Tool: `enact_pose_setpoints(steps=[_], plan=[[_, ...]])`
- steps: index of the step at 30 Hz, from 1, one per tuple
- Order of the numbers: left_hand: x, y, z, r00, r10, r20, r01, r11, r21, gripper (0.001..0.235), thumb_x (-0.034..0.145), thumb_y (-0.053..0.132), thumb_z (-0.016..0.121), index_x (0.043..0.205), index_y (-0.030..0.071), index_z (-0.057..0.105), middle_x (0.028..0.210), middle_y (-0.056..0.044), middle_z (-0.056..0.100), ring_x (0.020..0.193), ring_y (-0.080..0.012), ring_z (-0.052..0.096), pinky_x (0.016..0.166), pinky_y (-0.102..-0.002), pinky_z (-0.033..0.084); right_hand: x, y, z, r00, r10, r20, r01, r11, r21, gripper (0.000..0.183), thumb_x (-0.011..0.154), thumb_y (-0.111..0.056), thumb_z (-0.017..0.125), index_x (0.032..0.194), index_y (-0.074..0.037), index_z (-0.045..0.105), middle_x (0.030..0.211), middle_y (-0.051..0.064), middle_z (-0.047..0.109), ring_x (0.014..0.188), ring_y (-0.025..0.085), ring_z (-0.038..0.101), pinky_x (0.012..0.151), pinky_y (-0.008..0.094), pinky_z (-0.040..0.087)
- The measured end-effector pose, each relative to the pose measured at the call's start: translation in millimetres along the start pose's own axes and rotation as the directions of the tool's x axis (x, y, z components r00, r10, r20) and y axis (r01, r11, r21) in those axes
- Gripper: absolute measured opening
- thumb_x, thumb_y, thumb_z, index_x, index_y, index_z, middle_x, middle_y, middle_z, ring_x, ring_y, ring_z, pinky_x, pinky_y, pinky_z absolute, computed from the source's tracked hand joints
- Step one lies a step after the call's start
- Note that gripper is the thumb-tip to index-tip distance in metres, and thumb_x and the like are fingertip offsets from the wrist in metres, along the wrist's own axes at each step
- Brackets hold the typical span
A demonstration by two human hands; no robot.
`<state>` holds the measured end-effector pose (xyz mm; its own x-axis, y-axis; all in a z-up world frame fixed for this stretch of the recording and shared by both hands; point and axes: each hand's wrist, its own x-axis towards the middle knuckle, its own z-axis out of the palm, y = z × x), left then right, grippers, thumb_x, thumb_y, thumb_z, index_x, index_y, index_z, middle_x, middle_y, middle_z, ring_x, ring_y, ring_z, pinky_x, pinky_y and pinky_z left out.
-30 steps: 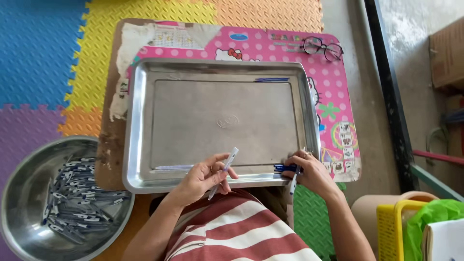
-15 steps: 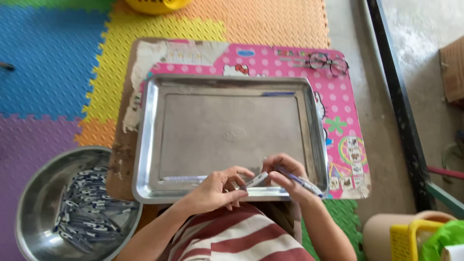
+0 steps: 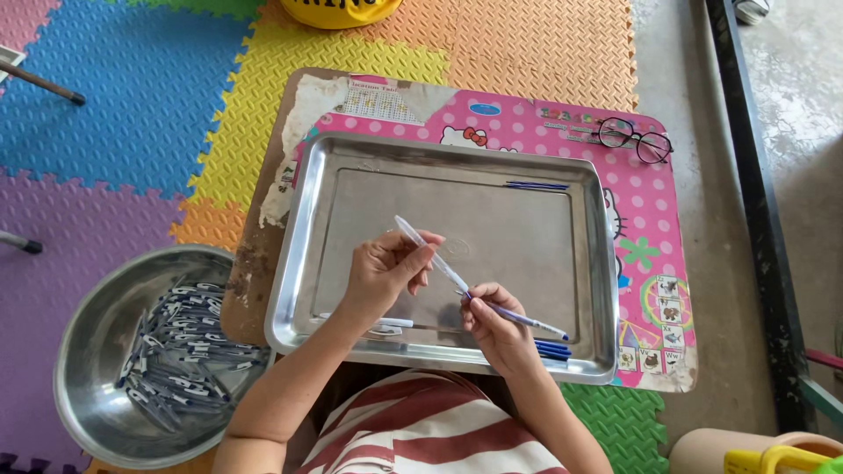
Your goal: The person sits on the floor and assembles pens by inserting blue ink cartridges into white pen barrels. They pick up barrels from a metal bowl, insert the cartridges, and place the assembled pens onto a metal tray.
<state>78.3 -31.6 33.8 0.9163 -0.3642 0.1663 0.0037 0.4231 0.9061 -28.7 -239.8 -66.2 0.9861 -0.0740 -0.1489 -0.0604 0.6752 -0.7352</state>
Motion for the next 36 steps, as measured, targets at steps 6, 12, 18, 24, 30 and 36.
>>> enact_pose_setpoints(steps=[6,12,18,24,30,36], plan=[[6,15,6,0.996,0.008,-0.092,-0.003,0.999,0.053,0.019,0.098,0.016,0.079,0.105,-0.002,0.079,0.064,-0.008,0.066,0.048,-0.0096,0.060,0.039,-0.018,0.046,-8,-11,19,0.987,-0.133,0.094,0.161,0.888,-0.430,0.035,0.093,0.001,0.074,0.128,0.008,0.072,0.086,0.026,0.078,0.075,0.029,0.081,0.071,0.039,0.068],[11,7,10,0.988,0.050,-0.147,-0.042,0.998,0.053,0.015,0.097,0.015,0.081,0.100,0.001,0.078,0.062,-0.003,0.057,0.049,-0.0046,0.052,0.046,-0.017,0.044,-14,-8,26,0.943,0.010,0.332,0.101,0.943,-0.317,0.038,0.102,0.004,0.060,0.139,0.007,0.063,0.088,0.027,0.071,0.068,0.031,0.074,0.061,0.042,0.066],[20,19,4,0.989,0.009,-0.144,-0.008,1.000,0.006,0.017,0.103,0.019,0.074,0.101,0.003,0.074,0.062,0.001,0.053,0.051,-0.0016,0.050,0.048,-0.014,0.040,-17,-18,27,0.942,0.014,0.337,0.107,0.934,-0.340,0.039,0.103,0.002,0.058,0.142,0.008,0.060,0.086,0.025,0.068,0.066,0.029,0.074,0.061,0.039,0.065],[18,22,-4,0.941,0.339,-0.019,-0.320,0.905,0.280,0.017,0.116,0.029,0.048,0.107,0.014,0.050,0.070,0.004,0.054,0.056,-0.0076,0.052,0.058,-0.020,0.045,-20,-27,4,0.926,0.109,0.361,0.046,0.917,-0.397,0.040,0.104,0.004,0.054,0.144,0.008,0.058,0.089,0.023,0.068,0.066,0.028,0.075,0.062,0.040,0.064],[-40,-7,-12,0.632,0.283,0.722,-0.770,0.119,0.627,0.008,0.106,0.014,0.065,0.106,0.013,0.073,0.110,-0.004,0.068,0.079,-0.0186,0.066,0.062,-0.028,0.054,-33,-56,21,0.888,0.286,0.360,-0.069,0.858,-0.510,0.034,0.104,0.001,0.053,0.135,0.012,0.062,0.084,0.021,0.070,0.062,0.026,0.075,0.060,0.041,0.065],[-35,-26,-33,0.493,0.106,0.864,-0.867,-0.025,0.498,0.013,0.100,0.020,0.064,0.088,0.018,0.060,0.078,0.002,0.055,0.069,-0.0187,0.061,0.055,-0.030,0.052,-37,-68,28,0.844,0.410,0.346,-0.062,0.715,-0.696,0.037,0.104,0.003,0.050,0.138,0.010,0.062,0.080,0.015,0.071,0.068,0.020,0.073,0.068,0.036,0.065]])
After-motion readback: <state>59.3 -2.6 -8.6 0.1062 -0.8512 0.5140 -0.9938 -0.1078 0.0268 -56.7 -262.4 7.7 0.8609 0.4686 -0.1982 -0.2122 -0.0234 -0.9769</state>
